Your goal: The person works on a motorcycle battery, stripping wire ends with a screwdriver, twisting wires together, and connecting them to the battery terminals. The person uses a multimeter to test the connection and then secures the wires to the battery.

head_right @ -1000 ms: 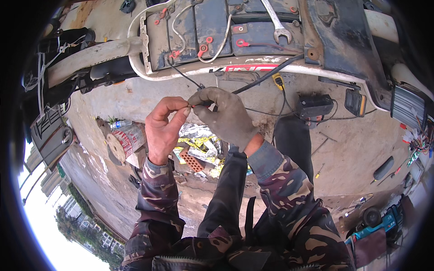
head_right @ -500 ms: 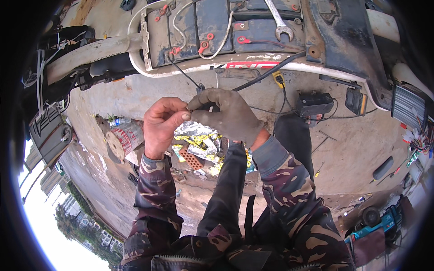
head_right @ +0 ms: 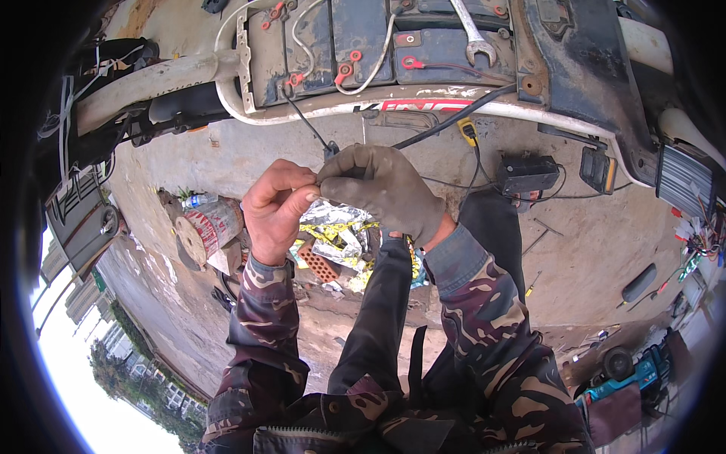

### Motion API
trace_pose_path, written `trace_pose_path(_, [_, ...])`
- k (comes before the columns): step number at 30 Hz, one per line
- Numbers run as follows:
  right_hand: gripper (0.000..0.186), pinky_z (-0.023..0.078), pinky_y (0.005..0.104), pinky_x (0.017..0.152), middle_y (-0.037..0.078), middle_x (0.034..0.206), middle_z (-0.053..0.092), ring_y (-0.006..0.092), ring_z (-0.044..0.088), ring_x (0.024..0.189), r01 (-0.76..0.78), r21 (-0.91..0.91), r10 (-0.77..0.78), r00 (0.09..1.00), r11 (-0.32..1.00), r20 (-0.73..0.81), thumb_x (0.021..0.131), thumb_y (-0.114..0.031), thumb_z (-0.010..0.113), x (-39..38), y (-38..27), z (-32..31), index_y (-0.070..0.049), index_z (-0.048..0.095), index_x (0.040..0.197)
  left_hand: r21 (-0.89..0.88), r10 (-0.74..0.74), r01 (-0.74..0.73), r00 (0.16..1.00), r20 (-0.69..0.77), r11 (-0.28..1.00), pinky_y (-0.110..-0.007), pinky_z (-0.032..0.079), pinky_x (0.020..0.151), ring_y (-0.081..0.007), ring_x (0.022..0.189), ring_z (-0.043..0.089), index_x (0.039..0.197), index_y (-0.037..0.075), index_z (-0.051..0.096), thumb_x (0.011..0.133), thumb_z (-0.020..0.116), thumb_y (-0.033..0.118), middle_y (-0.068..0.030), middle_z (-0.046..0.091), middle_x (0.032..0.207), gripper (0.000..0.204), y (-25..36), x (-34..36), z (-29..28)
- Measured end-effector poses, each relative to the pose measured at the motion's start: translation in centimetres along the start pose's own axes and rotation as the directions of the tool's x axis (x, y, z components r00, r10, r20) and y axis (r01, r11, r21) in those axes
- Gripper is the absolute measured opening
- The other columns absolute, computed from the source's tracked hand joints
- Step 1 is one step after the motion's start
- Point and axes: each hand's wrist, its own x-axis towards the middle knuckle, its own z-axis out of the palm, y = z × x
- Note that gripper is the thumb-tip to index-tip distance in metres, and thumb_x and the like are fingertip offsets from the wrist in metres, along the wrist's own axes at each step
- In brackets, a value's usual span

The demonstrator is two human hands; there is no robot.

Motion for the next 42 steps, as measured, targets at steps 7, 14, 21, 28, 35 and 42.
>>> trace_pose_path(7, [0.020,0.053,0.0268,0.084,0.005,0.099,0.072,0.0109,0.066,0.093,0.007,0.043,-0.005,0.999,0.999,-0.036,0.095,-0.012,0.073,0.1,0.0,-0.4,0.003,0.070,0.107,0.183,0.019,-0.020,1.000,0.008,0.983,-0.032,0.054,0.076,-0.0224,0.085,0.070,0.100,0.001,0.075,0.083,0.082,0.000,-0.0099,0.072,0.092,0.019,1.1,0.3,0.4])
trace_pose_path(14, [0.017,0.056,0.0278,0.084,0.007,0.099,0.071,0.0129,0.068,0.092,-0.021,0.019,0.022,0.999,1.000,-0.027,0.095,-0.009,0.070,0.2,-0.5,-0.2,0.003,0.068,0.107,0.399,-0.017,0.010,1.000,0.014,0.917,-0.035,0.056,0.076,-0.0257,0.085,0.071,0.099,0.001,0.075,0.081,0.081,-0.001,-0.0109,0.073,0.093,0.020,3.0,0.6,0.1])
trace_pose_path(21, [0.016,0.056,0.0281,0.084,0.007,0.099,0.071,0.0125,0.068,0.091,-0.035,-0.035,0.035,0.999,0.999,-0.010,0.095,-0.008,0.069,0.5,-0.5,-0.4,0.003,0.068,0.107,0.594,0.225,-0.287,0.958,0.178,0.752,-0.039,0.053,0.071,-0.0288,0.079,0.067,0.093,0.006,0.074,0.076,0.083,0.002,-0.0080,0.069,0.088,0.019,2.9,1.8,-0.7])
trace_pose_path(28, [0.019,0.057,0.0276,0.082,0.008,0.099,0.071,0.0127,0.069,0.091,-0.031,-0.018,0.029,0.994,0.999,-0.104,0.093,-0.005,0.072,0.8,-0.5,0.0,0.005,0.067,0.108,0.631,0.264,-0.410,0.911,0.318,0.658,-0.040,0.049,0.070,-0.0297,0.077,0.064,0.092,0.005,0.070,0.076,0.080,-0.001,-0.0086,0.065,0.084,0.020,3.2,2.9,-1.2])
trace_pose_path(35, [0.017,0.056,0.0270,0.078,0.006,0.095,0.072,0.0116,0.070,0.086,-0.007,-0.096,-0.006,0.991,0.995,-0.132,0.092,-0.006,0.076,0.9,-0.5,0.3,0.004,0.069,0.104,0.472,-0.025,-0.086,0.974,0.223,0.877,-0.036,0.048,0.068,-0.0222,0.073,0.062,0.091,0.001,0.067,0.087,0.072,-0.002,-0.0084,0.063,0.082,0.007,3.2,2.6,-1.2])
trace_pose_path(42, [0.019,0.056,0.0278,0.081,0.006,0.097,0.072,0.0112,0.069,0.091,0.131,-0.513,-0.190,0.980,0.848,-0.064,0.091,-0.005,0.076,0.8,-0.8,0.4,0.003,0.068,0.107,-0.429,-0.677,0.722,0.678,0.286,0.542,-0.031,0.043,0.059,-0.0144,0.061,0.051,0.085,0.001,0.062,0.097,0.058,0.010,-0.0036,0.058,0.072,0.015,0.4,1.4,-1.1])
